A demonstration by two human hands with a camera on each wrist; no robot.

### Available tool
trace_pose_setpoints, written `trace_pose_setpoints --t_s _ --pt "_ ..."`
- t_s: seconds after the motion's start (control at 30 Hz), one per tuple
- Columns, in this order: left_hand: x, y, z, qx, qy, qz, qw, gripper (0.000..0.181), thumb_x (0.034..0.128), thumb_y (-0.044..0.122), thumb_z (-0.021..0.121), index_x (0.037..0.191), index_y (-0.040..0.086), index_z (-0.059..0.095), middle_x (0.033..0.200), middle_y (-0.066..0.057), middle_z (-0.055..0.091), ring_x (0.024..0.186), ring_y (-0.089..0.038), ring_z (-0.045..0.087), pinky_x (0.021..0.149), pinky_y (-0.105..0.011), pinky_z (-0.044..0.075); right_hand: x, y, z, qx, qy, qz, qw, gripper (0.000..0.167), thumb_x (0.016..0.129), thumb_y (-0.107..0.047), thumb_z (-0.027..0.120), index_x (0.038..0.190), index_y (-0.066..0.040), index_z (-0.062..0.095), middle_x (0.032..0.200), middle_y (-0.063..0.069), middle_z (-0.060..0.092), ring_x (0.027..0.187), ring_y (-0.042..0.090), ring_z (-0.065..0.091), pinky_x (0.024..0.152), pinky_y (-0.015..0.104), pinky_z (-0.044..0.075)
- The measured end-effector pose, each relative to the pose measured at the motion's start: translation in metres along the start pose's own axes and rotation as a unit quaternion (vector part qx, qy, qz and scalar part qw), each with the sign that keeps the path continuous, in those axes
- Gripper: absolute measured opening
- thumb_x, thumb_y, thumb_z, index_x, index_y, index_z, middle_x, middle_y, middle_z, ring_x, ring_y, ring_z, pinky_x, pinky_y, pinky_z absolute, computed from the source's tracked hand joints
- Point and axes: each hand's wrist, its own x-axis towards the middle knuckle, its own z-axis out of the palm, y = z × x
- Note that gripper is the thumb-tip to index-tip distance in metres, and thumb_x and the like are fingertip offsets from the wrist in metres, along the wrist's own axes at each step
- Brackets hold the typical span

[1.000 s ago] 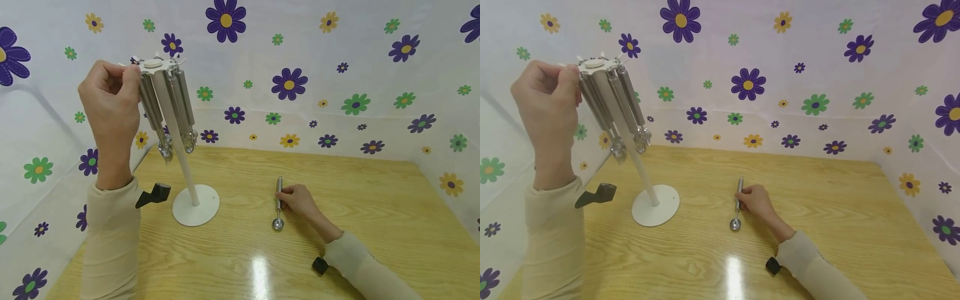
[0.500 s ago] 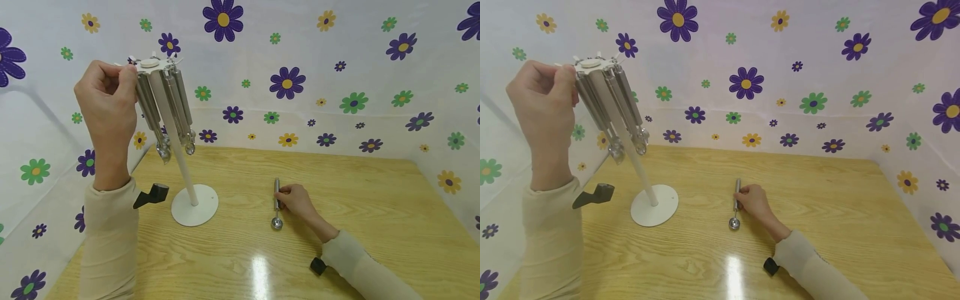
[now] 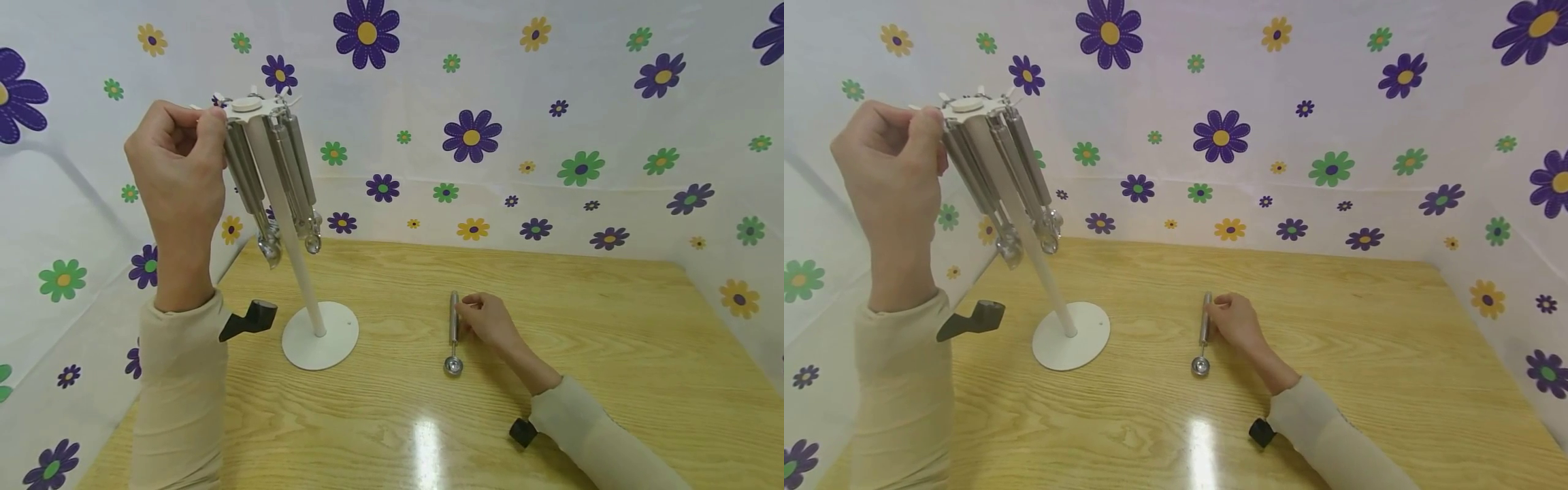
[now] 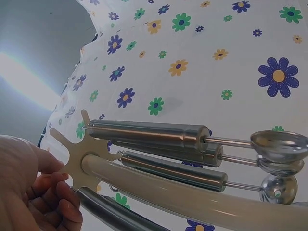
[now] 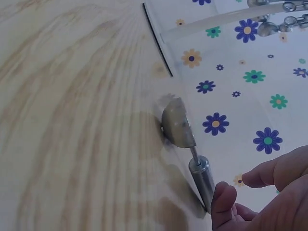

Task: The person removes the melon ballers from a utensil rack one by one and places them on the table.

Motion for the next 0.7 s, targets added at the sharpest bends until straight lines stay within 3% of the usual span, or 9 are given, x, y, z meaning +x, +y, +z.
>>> trace_pose_setpoints --t_s 0.2,0.5,0.7 --pt "0.0 0.0 0.0 -0.002 0.0 0.0 1.0 0.011 0.0998 0.015 0.064 0.09 0.013 0.07 0.082 0.005 0.063 0.069 -0.01 0.054 0.069 -0.024 0.044 -0.004 -0.01 -0.001 0.019 -0.015 -0.003 0.9997 0.043 0.105 -0.015 0.058 0.135 0.015 0.053 0.09 0.019 0.067 0.073 0.02 0.063 0.067 0.03 0.056" --pt "-0.001 0.0 0.001 -0.011 -0.001 0.001 0.9999 0.011 0.0991 0.013 0.064 0.09 0.011 0.071 0.081 0.004 0.063 0.068 -0.01 0.053 0.068 -0.024 0.043 -0.01 -0.035 -0.01 0.049 -0.02 -0.018 0.9984 0.044 0.105 -0.017 0.058 0.137 0.013 0.052 0.114 0.028 0.066 0.082 0.027 0.069 0.075 0.037 0.061" --pt "-0.001 0.001 0.001 -0.01 0.001 0.0 1.0 0.011 0.0992 0.013 0.064 0.09 0.011 0.07 0.081 0.004 0.062 0.068 -0.01 0.053 0.068 -0.024 0.043 -0.009 -0.062 -0.026 0.036 -0.019 -0.042 0.9983 0.048 0.107 -0.021 0.056 0.143 0.009 0.049 0.122 0.026 0.065 0.089 0.025 0.07 0.076 0.031 0.061"
